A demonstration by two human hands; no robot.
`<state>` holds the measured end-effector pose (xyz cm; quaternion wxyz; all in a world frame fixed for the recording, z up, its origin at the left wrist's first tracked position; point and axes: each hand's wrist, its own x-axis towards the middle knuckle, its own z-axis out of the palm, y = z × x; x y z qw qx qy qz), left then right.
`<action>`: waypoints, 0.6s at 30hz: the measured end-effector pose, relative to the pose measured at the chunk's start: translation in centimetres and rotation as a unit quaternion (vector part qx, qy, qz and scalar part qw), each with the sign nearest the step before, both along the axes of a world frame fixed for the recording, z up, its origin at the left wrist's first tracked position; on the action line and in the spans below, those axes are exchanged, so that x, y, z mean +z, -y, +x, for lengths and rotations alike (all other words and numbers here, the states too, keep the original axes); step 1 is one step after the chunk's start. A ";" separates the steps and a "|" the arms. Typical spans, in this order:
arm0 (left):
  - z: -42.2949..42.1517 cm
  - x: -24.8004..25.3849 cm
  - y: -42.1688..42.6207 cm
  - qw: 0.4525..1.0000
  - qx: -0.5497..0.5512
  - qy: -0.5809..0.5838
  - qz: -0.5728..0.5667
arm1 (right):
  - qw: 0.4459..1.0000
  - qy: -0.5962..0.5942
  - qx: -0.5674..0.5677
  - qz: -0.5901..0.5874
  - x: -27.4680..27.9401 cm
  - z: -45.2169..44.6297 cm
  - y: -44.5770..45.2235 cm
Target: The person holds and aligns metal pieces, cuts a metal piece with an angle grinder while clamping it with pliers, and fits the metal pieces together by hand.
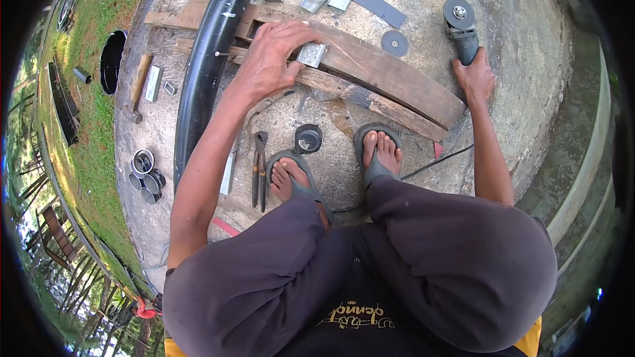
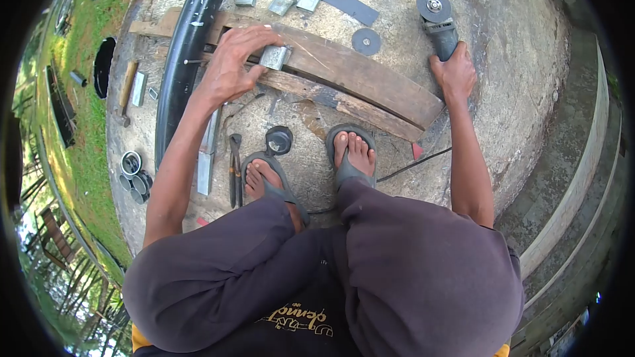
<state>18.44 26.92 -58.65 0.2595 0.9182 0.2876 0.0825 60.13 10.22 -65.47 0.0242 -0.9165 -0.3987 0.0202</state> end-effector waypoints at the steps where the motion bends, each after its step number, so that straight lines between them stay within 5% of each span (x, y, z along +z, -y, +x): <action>1: 0.0 -0.1 -0.1 1.000 0.002 -0.009 -0.015 | 1.000 -0.002 -0.002 -0.002 0.0 0.0 0.1; 18: 1.1 -0.1 -0.7 1.000 -0.004 0.009 -0.024 | 1.000 -0.012 -0.014 -0.017 0.5 -0.3 -0.1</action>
